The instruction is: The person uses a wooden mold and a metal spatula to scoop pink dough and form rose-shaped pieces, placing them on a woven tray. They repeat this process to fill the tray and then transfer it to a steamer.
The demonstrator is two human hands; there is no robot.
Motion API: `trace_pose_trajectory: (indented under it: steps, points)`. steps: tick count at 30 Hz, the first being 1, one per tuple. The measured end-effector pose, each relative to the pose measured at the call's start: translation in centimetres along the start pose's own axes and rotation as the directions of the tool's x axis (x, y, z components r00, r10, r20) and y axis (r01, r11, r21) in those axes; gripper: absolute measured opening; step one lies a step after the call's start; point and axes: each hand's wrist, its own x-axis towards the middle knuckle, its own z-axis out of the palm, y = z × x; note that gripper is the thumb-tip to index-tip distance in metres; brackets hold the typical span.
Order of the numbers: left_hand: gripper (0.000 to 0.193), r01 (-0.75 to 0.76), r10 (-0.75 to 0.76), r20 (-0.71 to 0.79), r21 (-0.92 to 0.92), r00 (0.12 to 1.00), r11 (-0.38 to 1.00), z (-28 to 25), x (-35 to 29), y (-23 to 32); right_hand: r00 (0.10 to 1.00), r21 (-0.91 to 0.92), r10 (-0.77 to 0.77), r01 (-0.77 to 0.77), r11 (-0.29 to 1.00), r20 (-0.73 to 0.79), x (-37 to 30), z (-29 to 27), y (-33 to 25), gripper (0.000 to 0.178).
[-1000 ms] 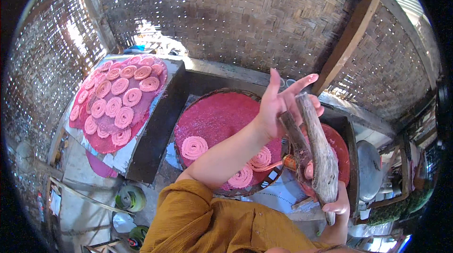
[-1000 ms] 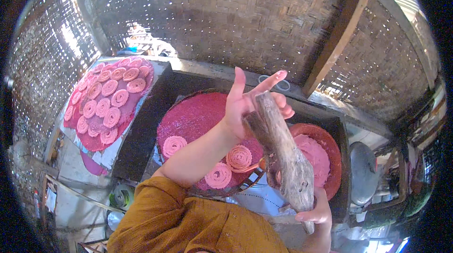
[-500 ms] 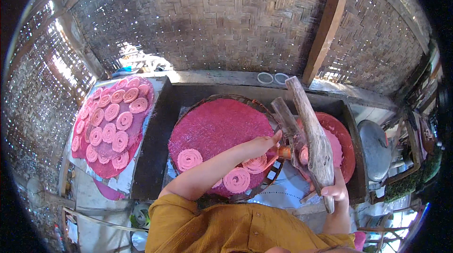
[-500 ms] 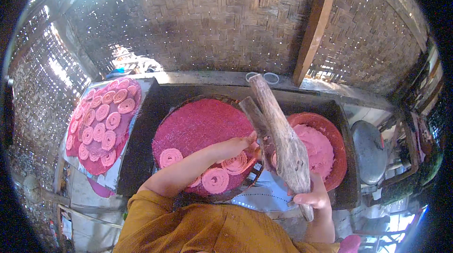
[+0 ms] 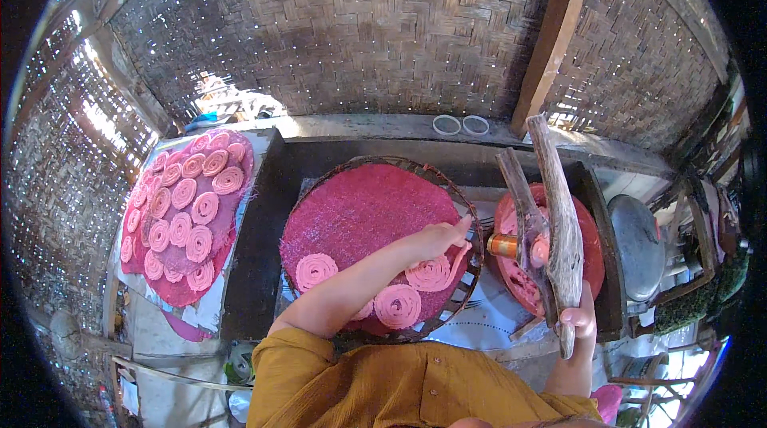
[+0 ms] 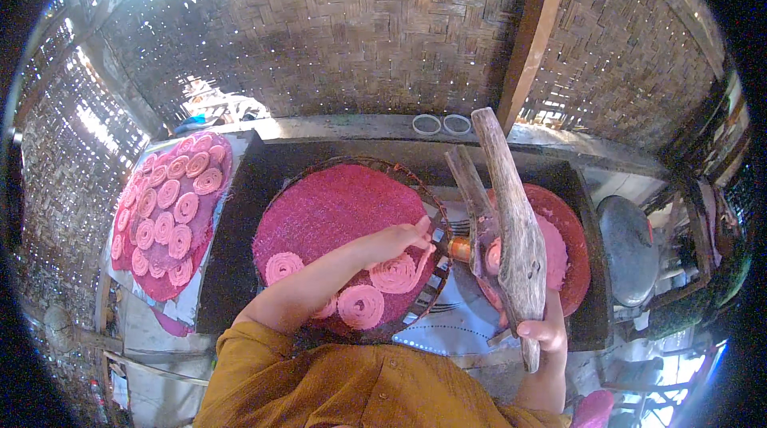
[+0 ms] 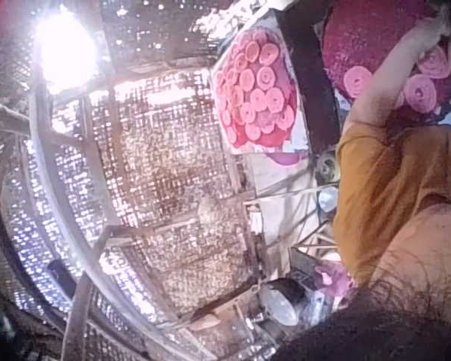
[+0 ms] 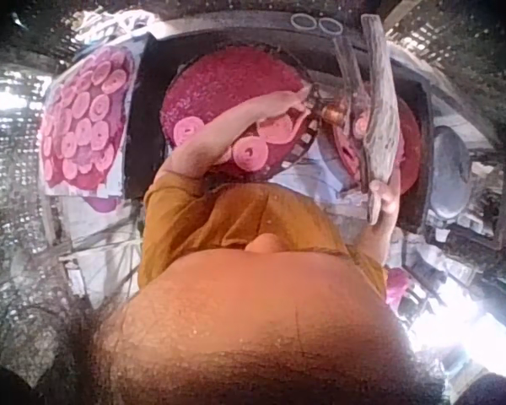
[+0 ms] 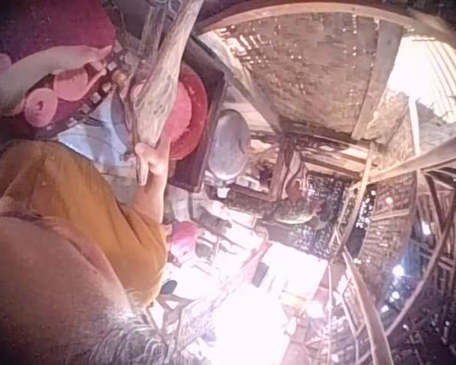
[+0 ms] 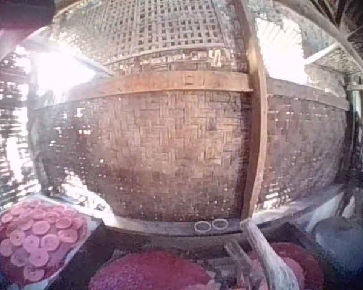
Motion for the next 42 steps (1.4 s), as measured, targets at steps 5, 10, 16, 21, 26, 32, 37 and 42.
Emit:
trace_pose_trajectory:
  steps: [5, 10, 16, 21, 26, 32, 37, 42]
  points:
    - [0.071, 0.011, 0.013, -0.144, 0.161, 0.989, 0.987, -1.3, 0.5, -2.4, 1.0, 0.016, 0.019, -0.02, 1.0, 0.022, 0.0, -0.5, 0.5, 0.072]
    - [0.071, 0.09, -0.039, -0.189, 0.273, 0.981, 0.958, -1.7, -0.2, -3.4, 0.999, 0.021, 0.026, -0.027, 0.999, 0.024, 0.0, -0.7, 0.9, 0.07]
    - [0.062, 0.051, 0.056, -0.231, 0.431, 0.971, 0.901, -1.5, -1.4, -4.6, 1.0, 0.019, 0.032, -0.031, 0.999, -0.002, -0.1, -0.4, 1.0, 0.069]
    - [0.055, -0.084, 0.233, -0.156, 0.634, 0.96, 0.769, -1.4, -3.1, -4.0, 1.0, 0.011, 0.023, -0.023, 1.0, 0.013, -0.1, -0.1, 0.7, 0.069]
    - [0.049, -0.208, 0.505, -0.026, 0.892, 0.863, 0.401, -1.5, -3.9, -4.9, 0.999, -0.015, 0.029, -0.028, 0.999, 0.04, 0.0, -0.1, 0.7, 0.069]
    - [0.066, -0.101, 0.644, -0.215, 0.904, 0.734, 0.416, -3.2, -4.9, -2.3, 0.996, 0.003, 0.032, -0.032, 0.999, 0.087, 0.5, 1.9, 0.0, 0.073]
    - [0.087, -0.487, 0.647, -0.291, -0.862, 0.704, 0.142, -7.0, -6.2, 5.0, 0.936, 0.043, 0.158, -0.181, 0.983, 0.315, 3.3, 6.1, 0.2, 0.077]
    - [0.08, -0.557, 0.787, -0.39, -0.827, 0.478, -0.072, -9.5, -7.8, 6.2, 0.789, -0.001, 0.264, -0.317, 0.948, 0.554, 6.7, 8.3, 0.5, 0.079]
